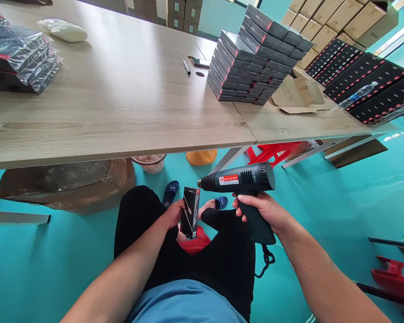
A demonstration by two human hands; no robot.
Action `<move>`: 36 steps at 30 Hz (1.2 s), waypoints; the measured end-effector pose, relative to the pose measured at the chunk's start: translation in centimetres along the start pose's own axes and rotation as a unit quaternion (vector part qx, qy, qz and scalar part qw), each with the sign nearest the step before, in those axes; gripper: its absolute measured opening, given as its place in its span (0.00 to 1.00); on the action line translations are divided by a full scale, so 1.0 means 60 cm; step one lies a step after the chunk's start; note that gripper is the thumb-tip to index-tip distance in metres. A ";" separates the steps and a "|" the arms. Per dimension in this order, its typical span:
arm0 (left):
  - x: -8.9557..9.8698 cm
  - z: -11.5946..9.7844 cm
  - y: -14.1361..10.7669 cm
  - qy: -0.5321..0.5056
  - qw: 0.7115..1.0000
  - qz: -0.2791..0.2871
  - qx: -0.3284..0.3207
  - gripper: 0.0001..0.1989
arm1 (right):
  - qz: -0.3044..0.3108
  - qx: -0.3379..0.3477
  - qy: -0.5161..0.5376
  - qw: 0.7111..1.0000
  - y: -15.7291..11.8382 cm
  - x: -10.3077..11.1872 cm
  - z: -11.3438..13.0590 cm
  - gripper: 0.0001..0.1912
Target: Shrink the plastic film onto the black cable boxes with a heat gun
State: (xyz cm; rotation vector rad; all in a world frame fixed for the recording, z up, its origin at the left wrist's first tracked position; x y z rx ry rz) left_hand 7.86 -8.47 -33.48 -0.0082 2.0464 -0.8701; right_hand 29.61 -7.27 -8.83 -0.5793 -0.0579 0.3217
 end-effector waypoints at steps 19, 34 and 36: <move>0.013 -0.021 0.016 -0.022 0.997 -0.073 0.001 0.18 | 0.062 -0.071 -0.106 0.990 -0.056 -0.064 -0.080 0.13; 0.009 -0.047 0.021 0.002 0.996 -0.055 -0.076 0.13 | 0.048 -0.080 -0.031 0.995 -0.107 -0.068 -0.173 0.20; 0.012 -0.049 0.018 0.020 0.995 -0.056 -0.082 0.16 | 0.058 -0.085 -0.014 0.995 -0.110 -0.074 -0.179 0.21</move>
Point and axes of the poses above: each hand's wrist, its own y-axis towards the middle knuckle, its own x-axis out of the back of the hand, z = x × y, the point moved 9 cm from there along y, towards the middle knuckle, and after that the axes turned 5 degrees about z, right-handed, at the moved point
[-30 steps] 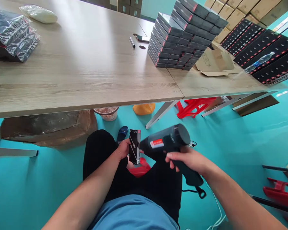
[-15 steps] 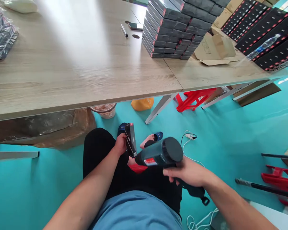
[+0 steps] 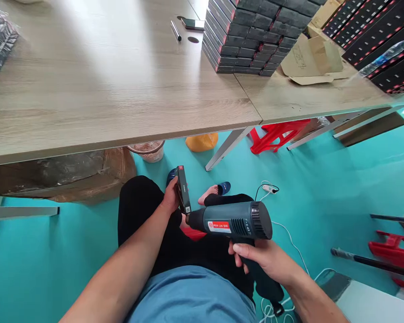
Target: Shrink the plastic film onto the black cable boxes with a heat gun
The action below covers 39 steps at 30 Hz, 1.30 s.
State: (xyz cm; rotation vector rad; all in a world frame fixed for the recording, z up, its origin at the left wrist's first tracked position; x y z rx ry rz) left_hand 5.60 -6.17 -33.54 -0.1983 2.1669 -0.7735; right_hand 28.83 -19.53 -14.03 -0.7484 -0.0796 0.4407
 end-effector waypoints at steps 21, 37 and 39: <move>-0.080 0.028 -0.072 -0.053 0.935 0.293 0.191 0.36 | -0.102 0.046 0.466 0.878 0.055 0.089 -0.033 0.12; -0.037 0.054 -0.042 0.049 0.954 0.185 0.233 0.28 | -0.051 0.085 0.244 0.965 0.064 0.039 0.045 0.18; -0.029 0.047 -0.035 0.047 0.965 0.145 0.215 0.24 | -0.006 0.083 0.133 0.988 0.063 0.012 0.065 0.18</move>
Point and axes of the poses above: each hand's wrist, its own y-axis towards the middle knuckle, its own x-axis out of the back of the hand, z = x × y, the point moved 9 cm from there along y, towards the middle knuckle, and after that the axes turned 5 degrees about z, right-handed, at the moved point
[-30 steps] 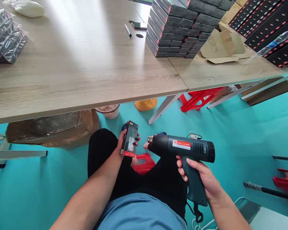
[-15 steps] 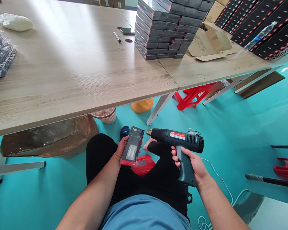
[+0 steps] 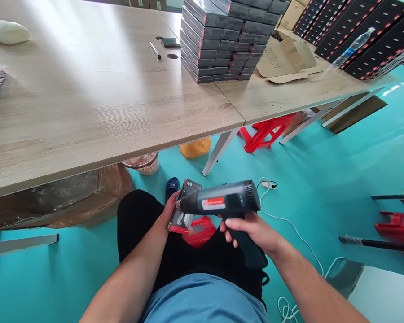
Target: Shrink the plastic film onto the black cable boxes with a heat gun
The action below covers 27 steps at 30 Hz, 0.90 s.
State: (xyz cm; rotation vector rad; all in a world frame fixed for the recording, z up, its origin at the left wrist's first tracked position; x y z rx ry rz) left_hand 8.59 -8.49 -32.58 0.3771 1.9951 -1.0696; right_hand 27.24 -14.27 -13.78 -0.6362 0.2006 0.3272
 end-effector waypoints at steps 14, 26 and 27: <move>-0.007 -0.021 -0.001 -0.068 0.994 0.037 -0.072 0.27 | -0.134 0.041 -0.044 0.989 -0.014 0.034 0.010 0.19; -0.018 -0.014 -0.011 -0.037 0.997 0.031 -0.055 0.25 | -0.067 0.051 -0.114 0.990 0.000 -0.003 0.065 0.13; -0.013 -0.016 -0.010 -0.040 0.997 0.021 -0.063 0.24 | -0.023 0.027 -0.129 0.991 -0.001 -0.018 0.059 0.12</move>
Point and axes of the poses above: each hand's wrist, its own y-axis towards the middle knuckle, its own x-axis out of the back of the hand, z = x × y, the point moved 9 cm from there along y, towards the middle knuckle, and after that the axes turned 5 degrees about z, right-handed, at the moved point
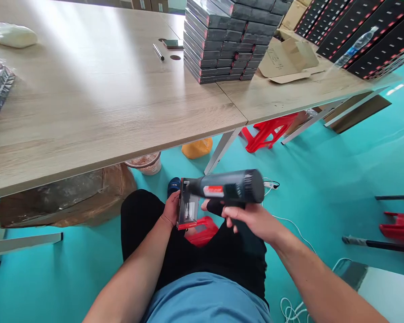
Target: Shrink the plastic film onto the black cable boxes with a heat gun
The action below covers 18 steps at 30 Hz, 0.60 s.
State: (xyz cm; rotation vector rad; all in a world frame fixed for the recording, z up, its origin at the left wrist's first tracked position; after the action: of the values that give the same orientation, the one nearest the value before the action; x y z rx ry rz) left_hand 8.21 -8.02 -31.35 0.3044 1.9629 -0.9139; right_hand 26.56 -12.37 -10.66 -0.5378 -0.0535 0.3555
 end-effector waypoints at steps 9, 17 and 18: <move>0.012 -0.002 0.005 0.002 1.000 -0.012 -0.007 0.24 | -0.018 0.025 -0.069 0.997 0.003 -0.006 0.023 0.13; 0.010 -0.010 0.008 -0.023 0.999 -0.011 -0.033 0.24 | 0.024 -0.028 -0.050 0.998 -0.016 -0.027 -0.014 0.12; 0.011 -0.010 0.007 -0.020 0.999 -0.015 -0.029 0.23 | -0.014 -0.018 -0.036 0.999 -0.016 -0.018 -0.016 0.14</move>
State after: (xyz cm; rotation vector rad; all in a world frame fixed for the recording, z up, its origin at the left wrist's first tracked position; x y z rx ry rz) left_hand 7.71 -7.38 -31.91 0.2210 1.9578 -0.8740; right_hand 25.98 -13.98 -10.93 -0.5598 -0.1370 0.3474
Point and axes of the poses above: each hand's wrist, its own y-axis towards the middle knuckle, its own x-axis out of the back of the hand, z = x × y, the point moved 9 cm from there along y, towards the middle knuckle, and after that the axes turned 5 degrees about z, right-handed, at the moved point
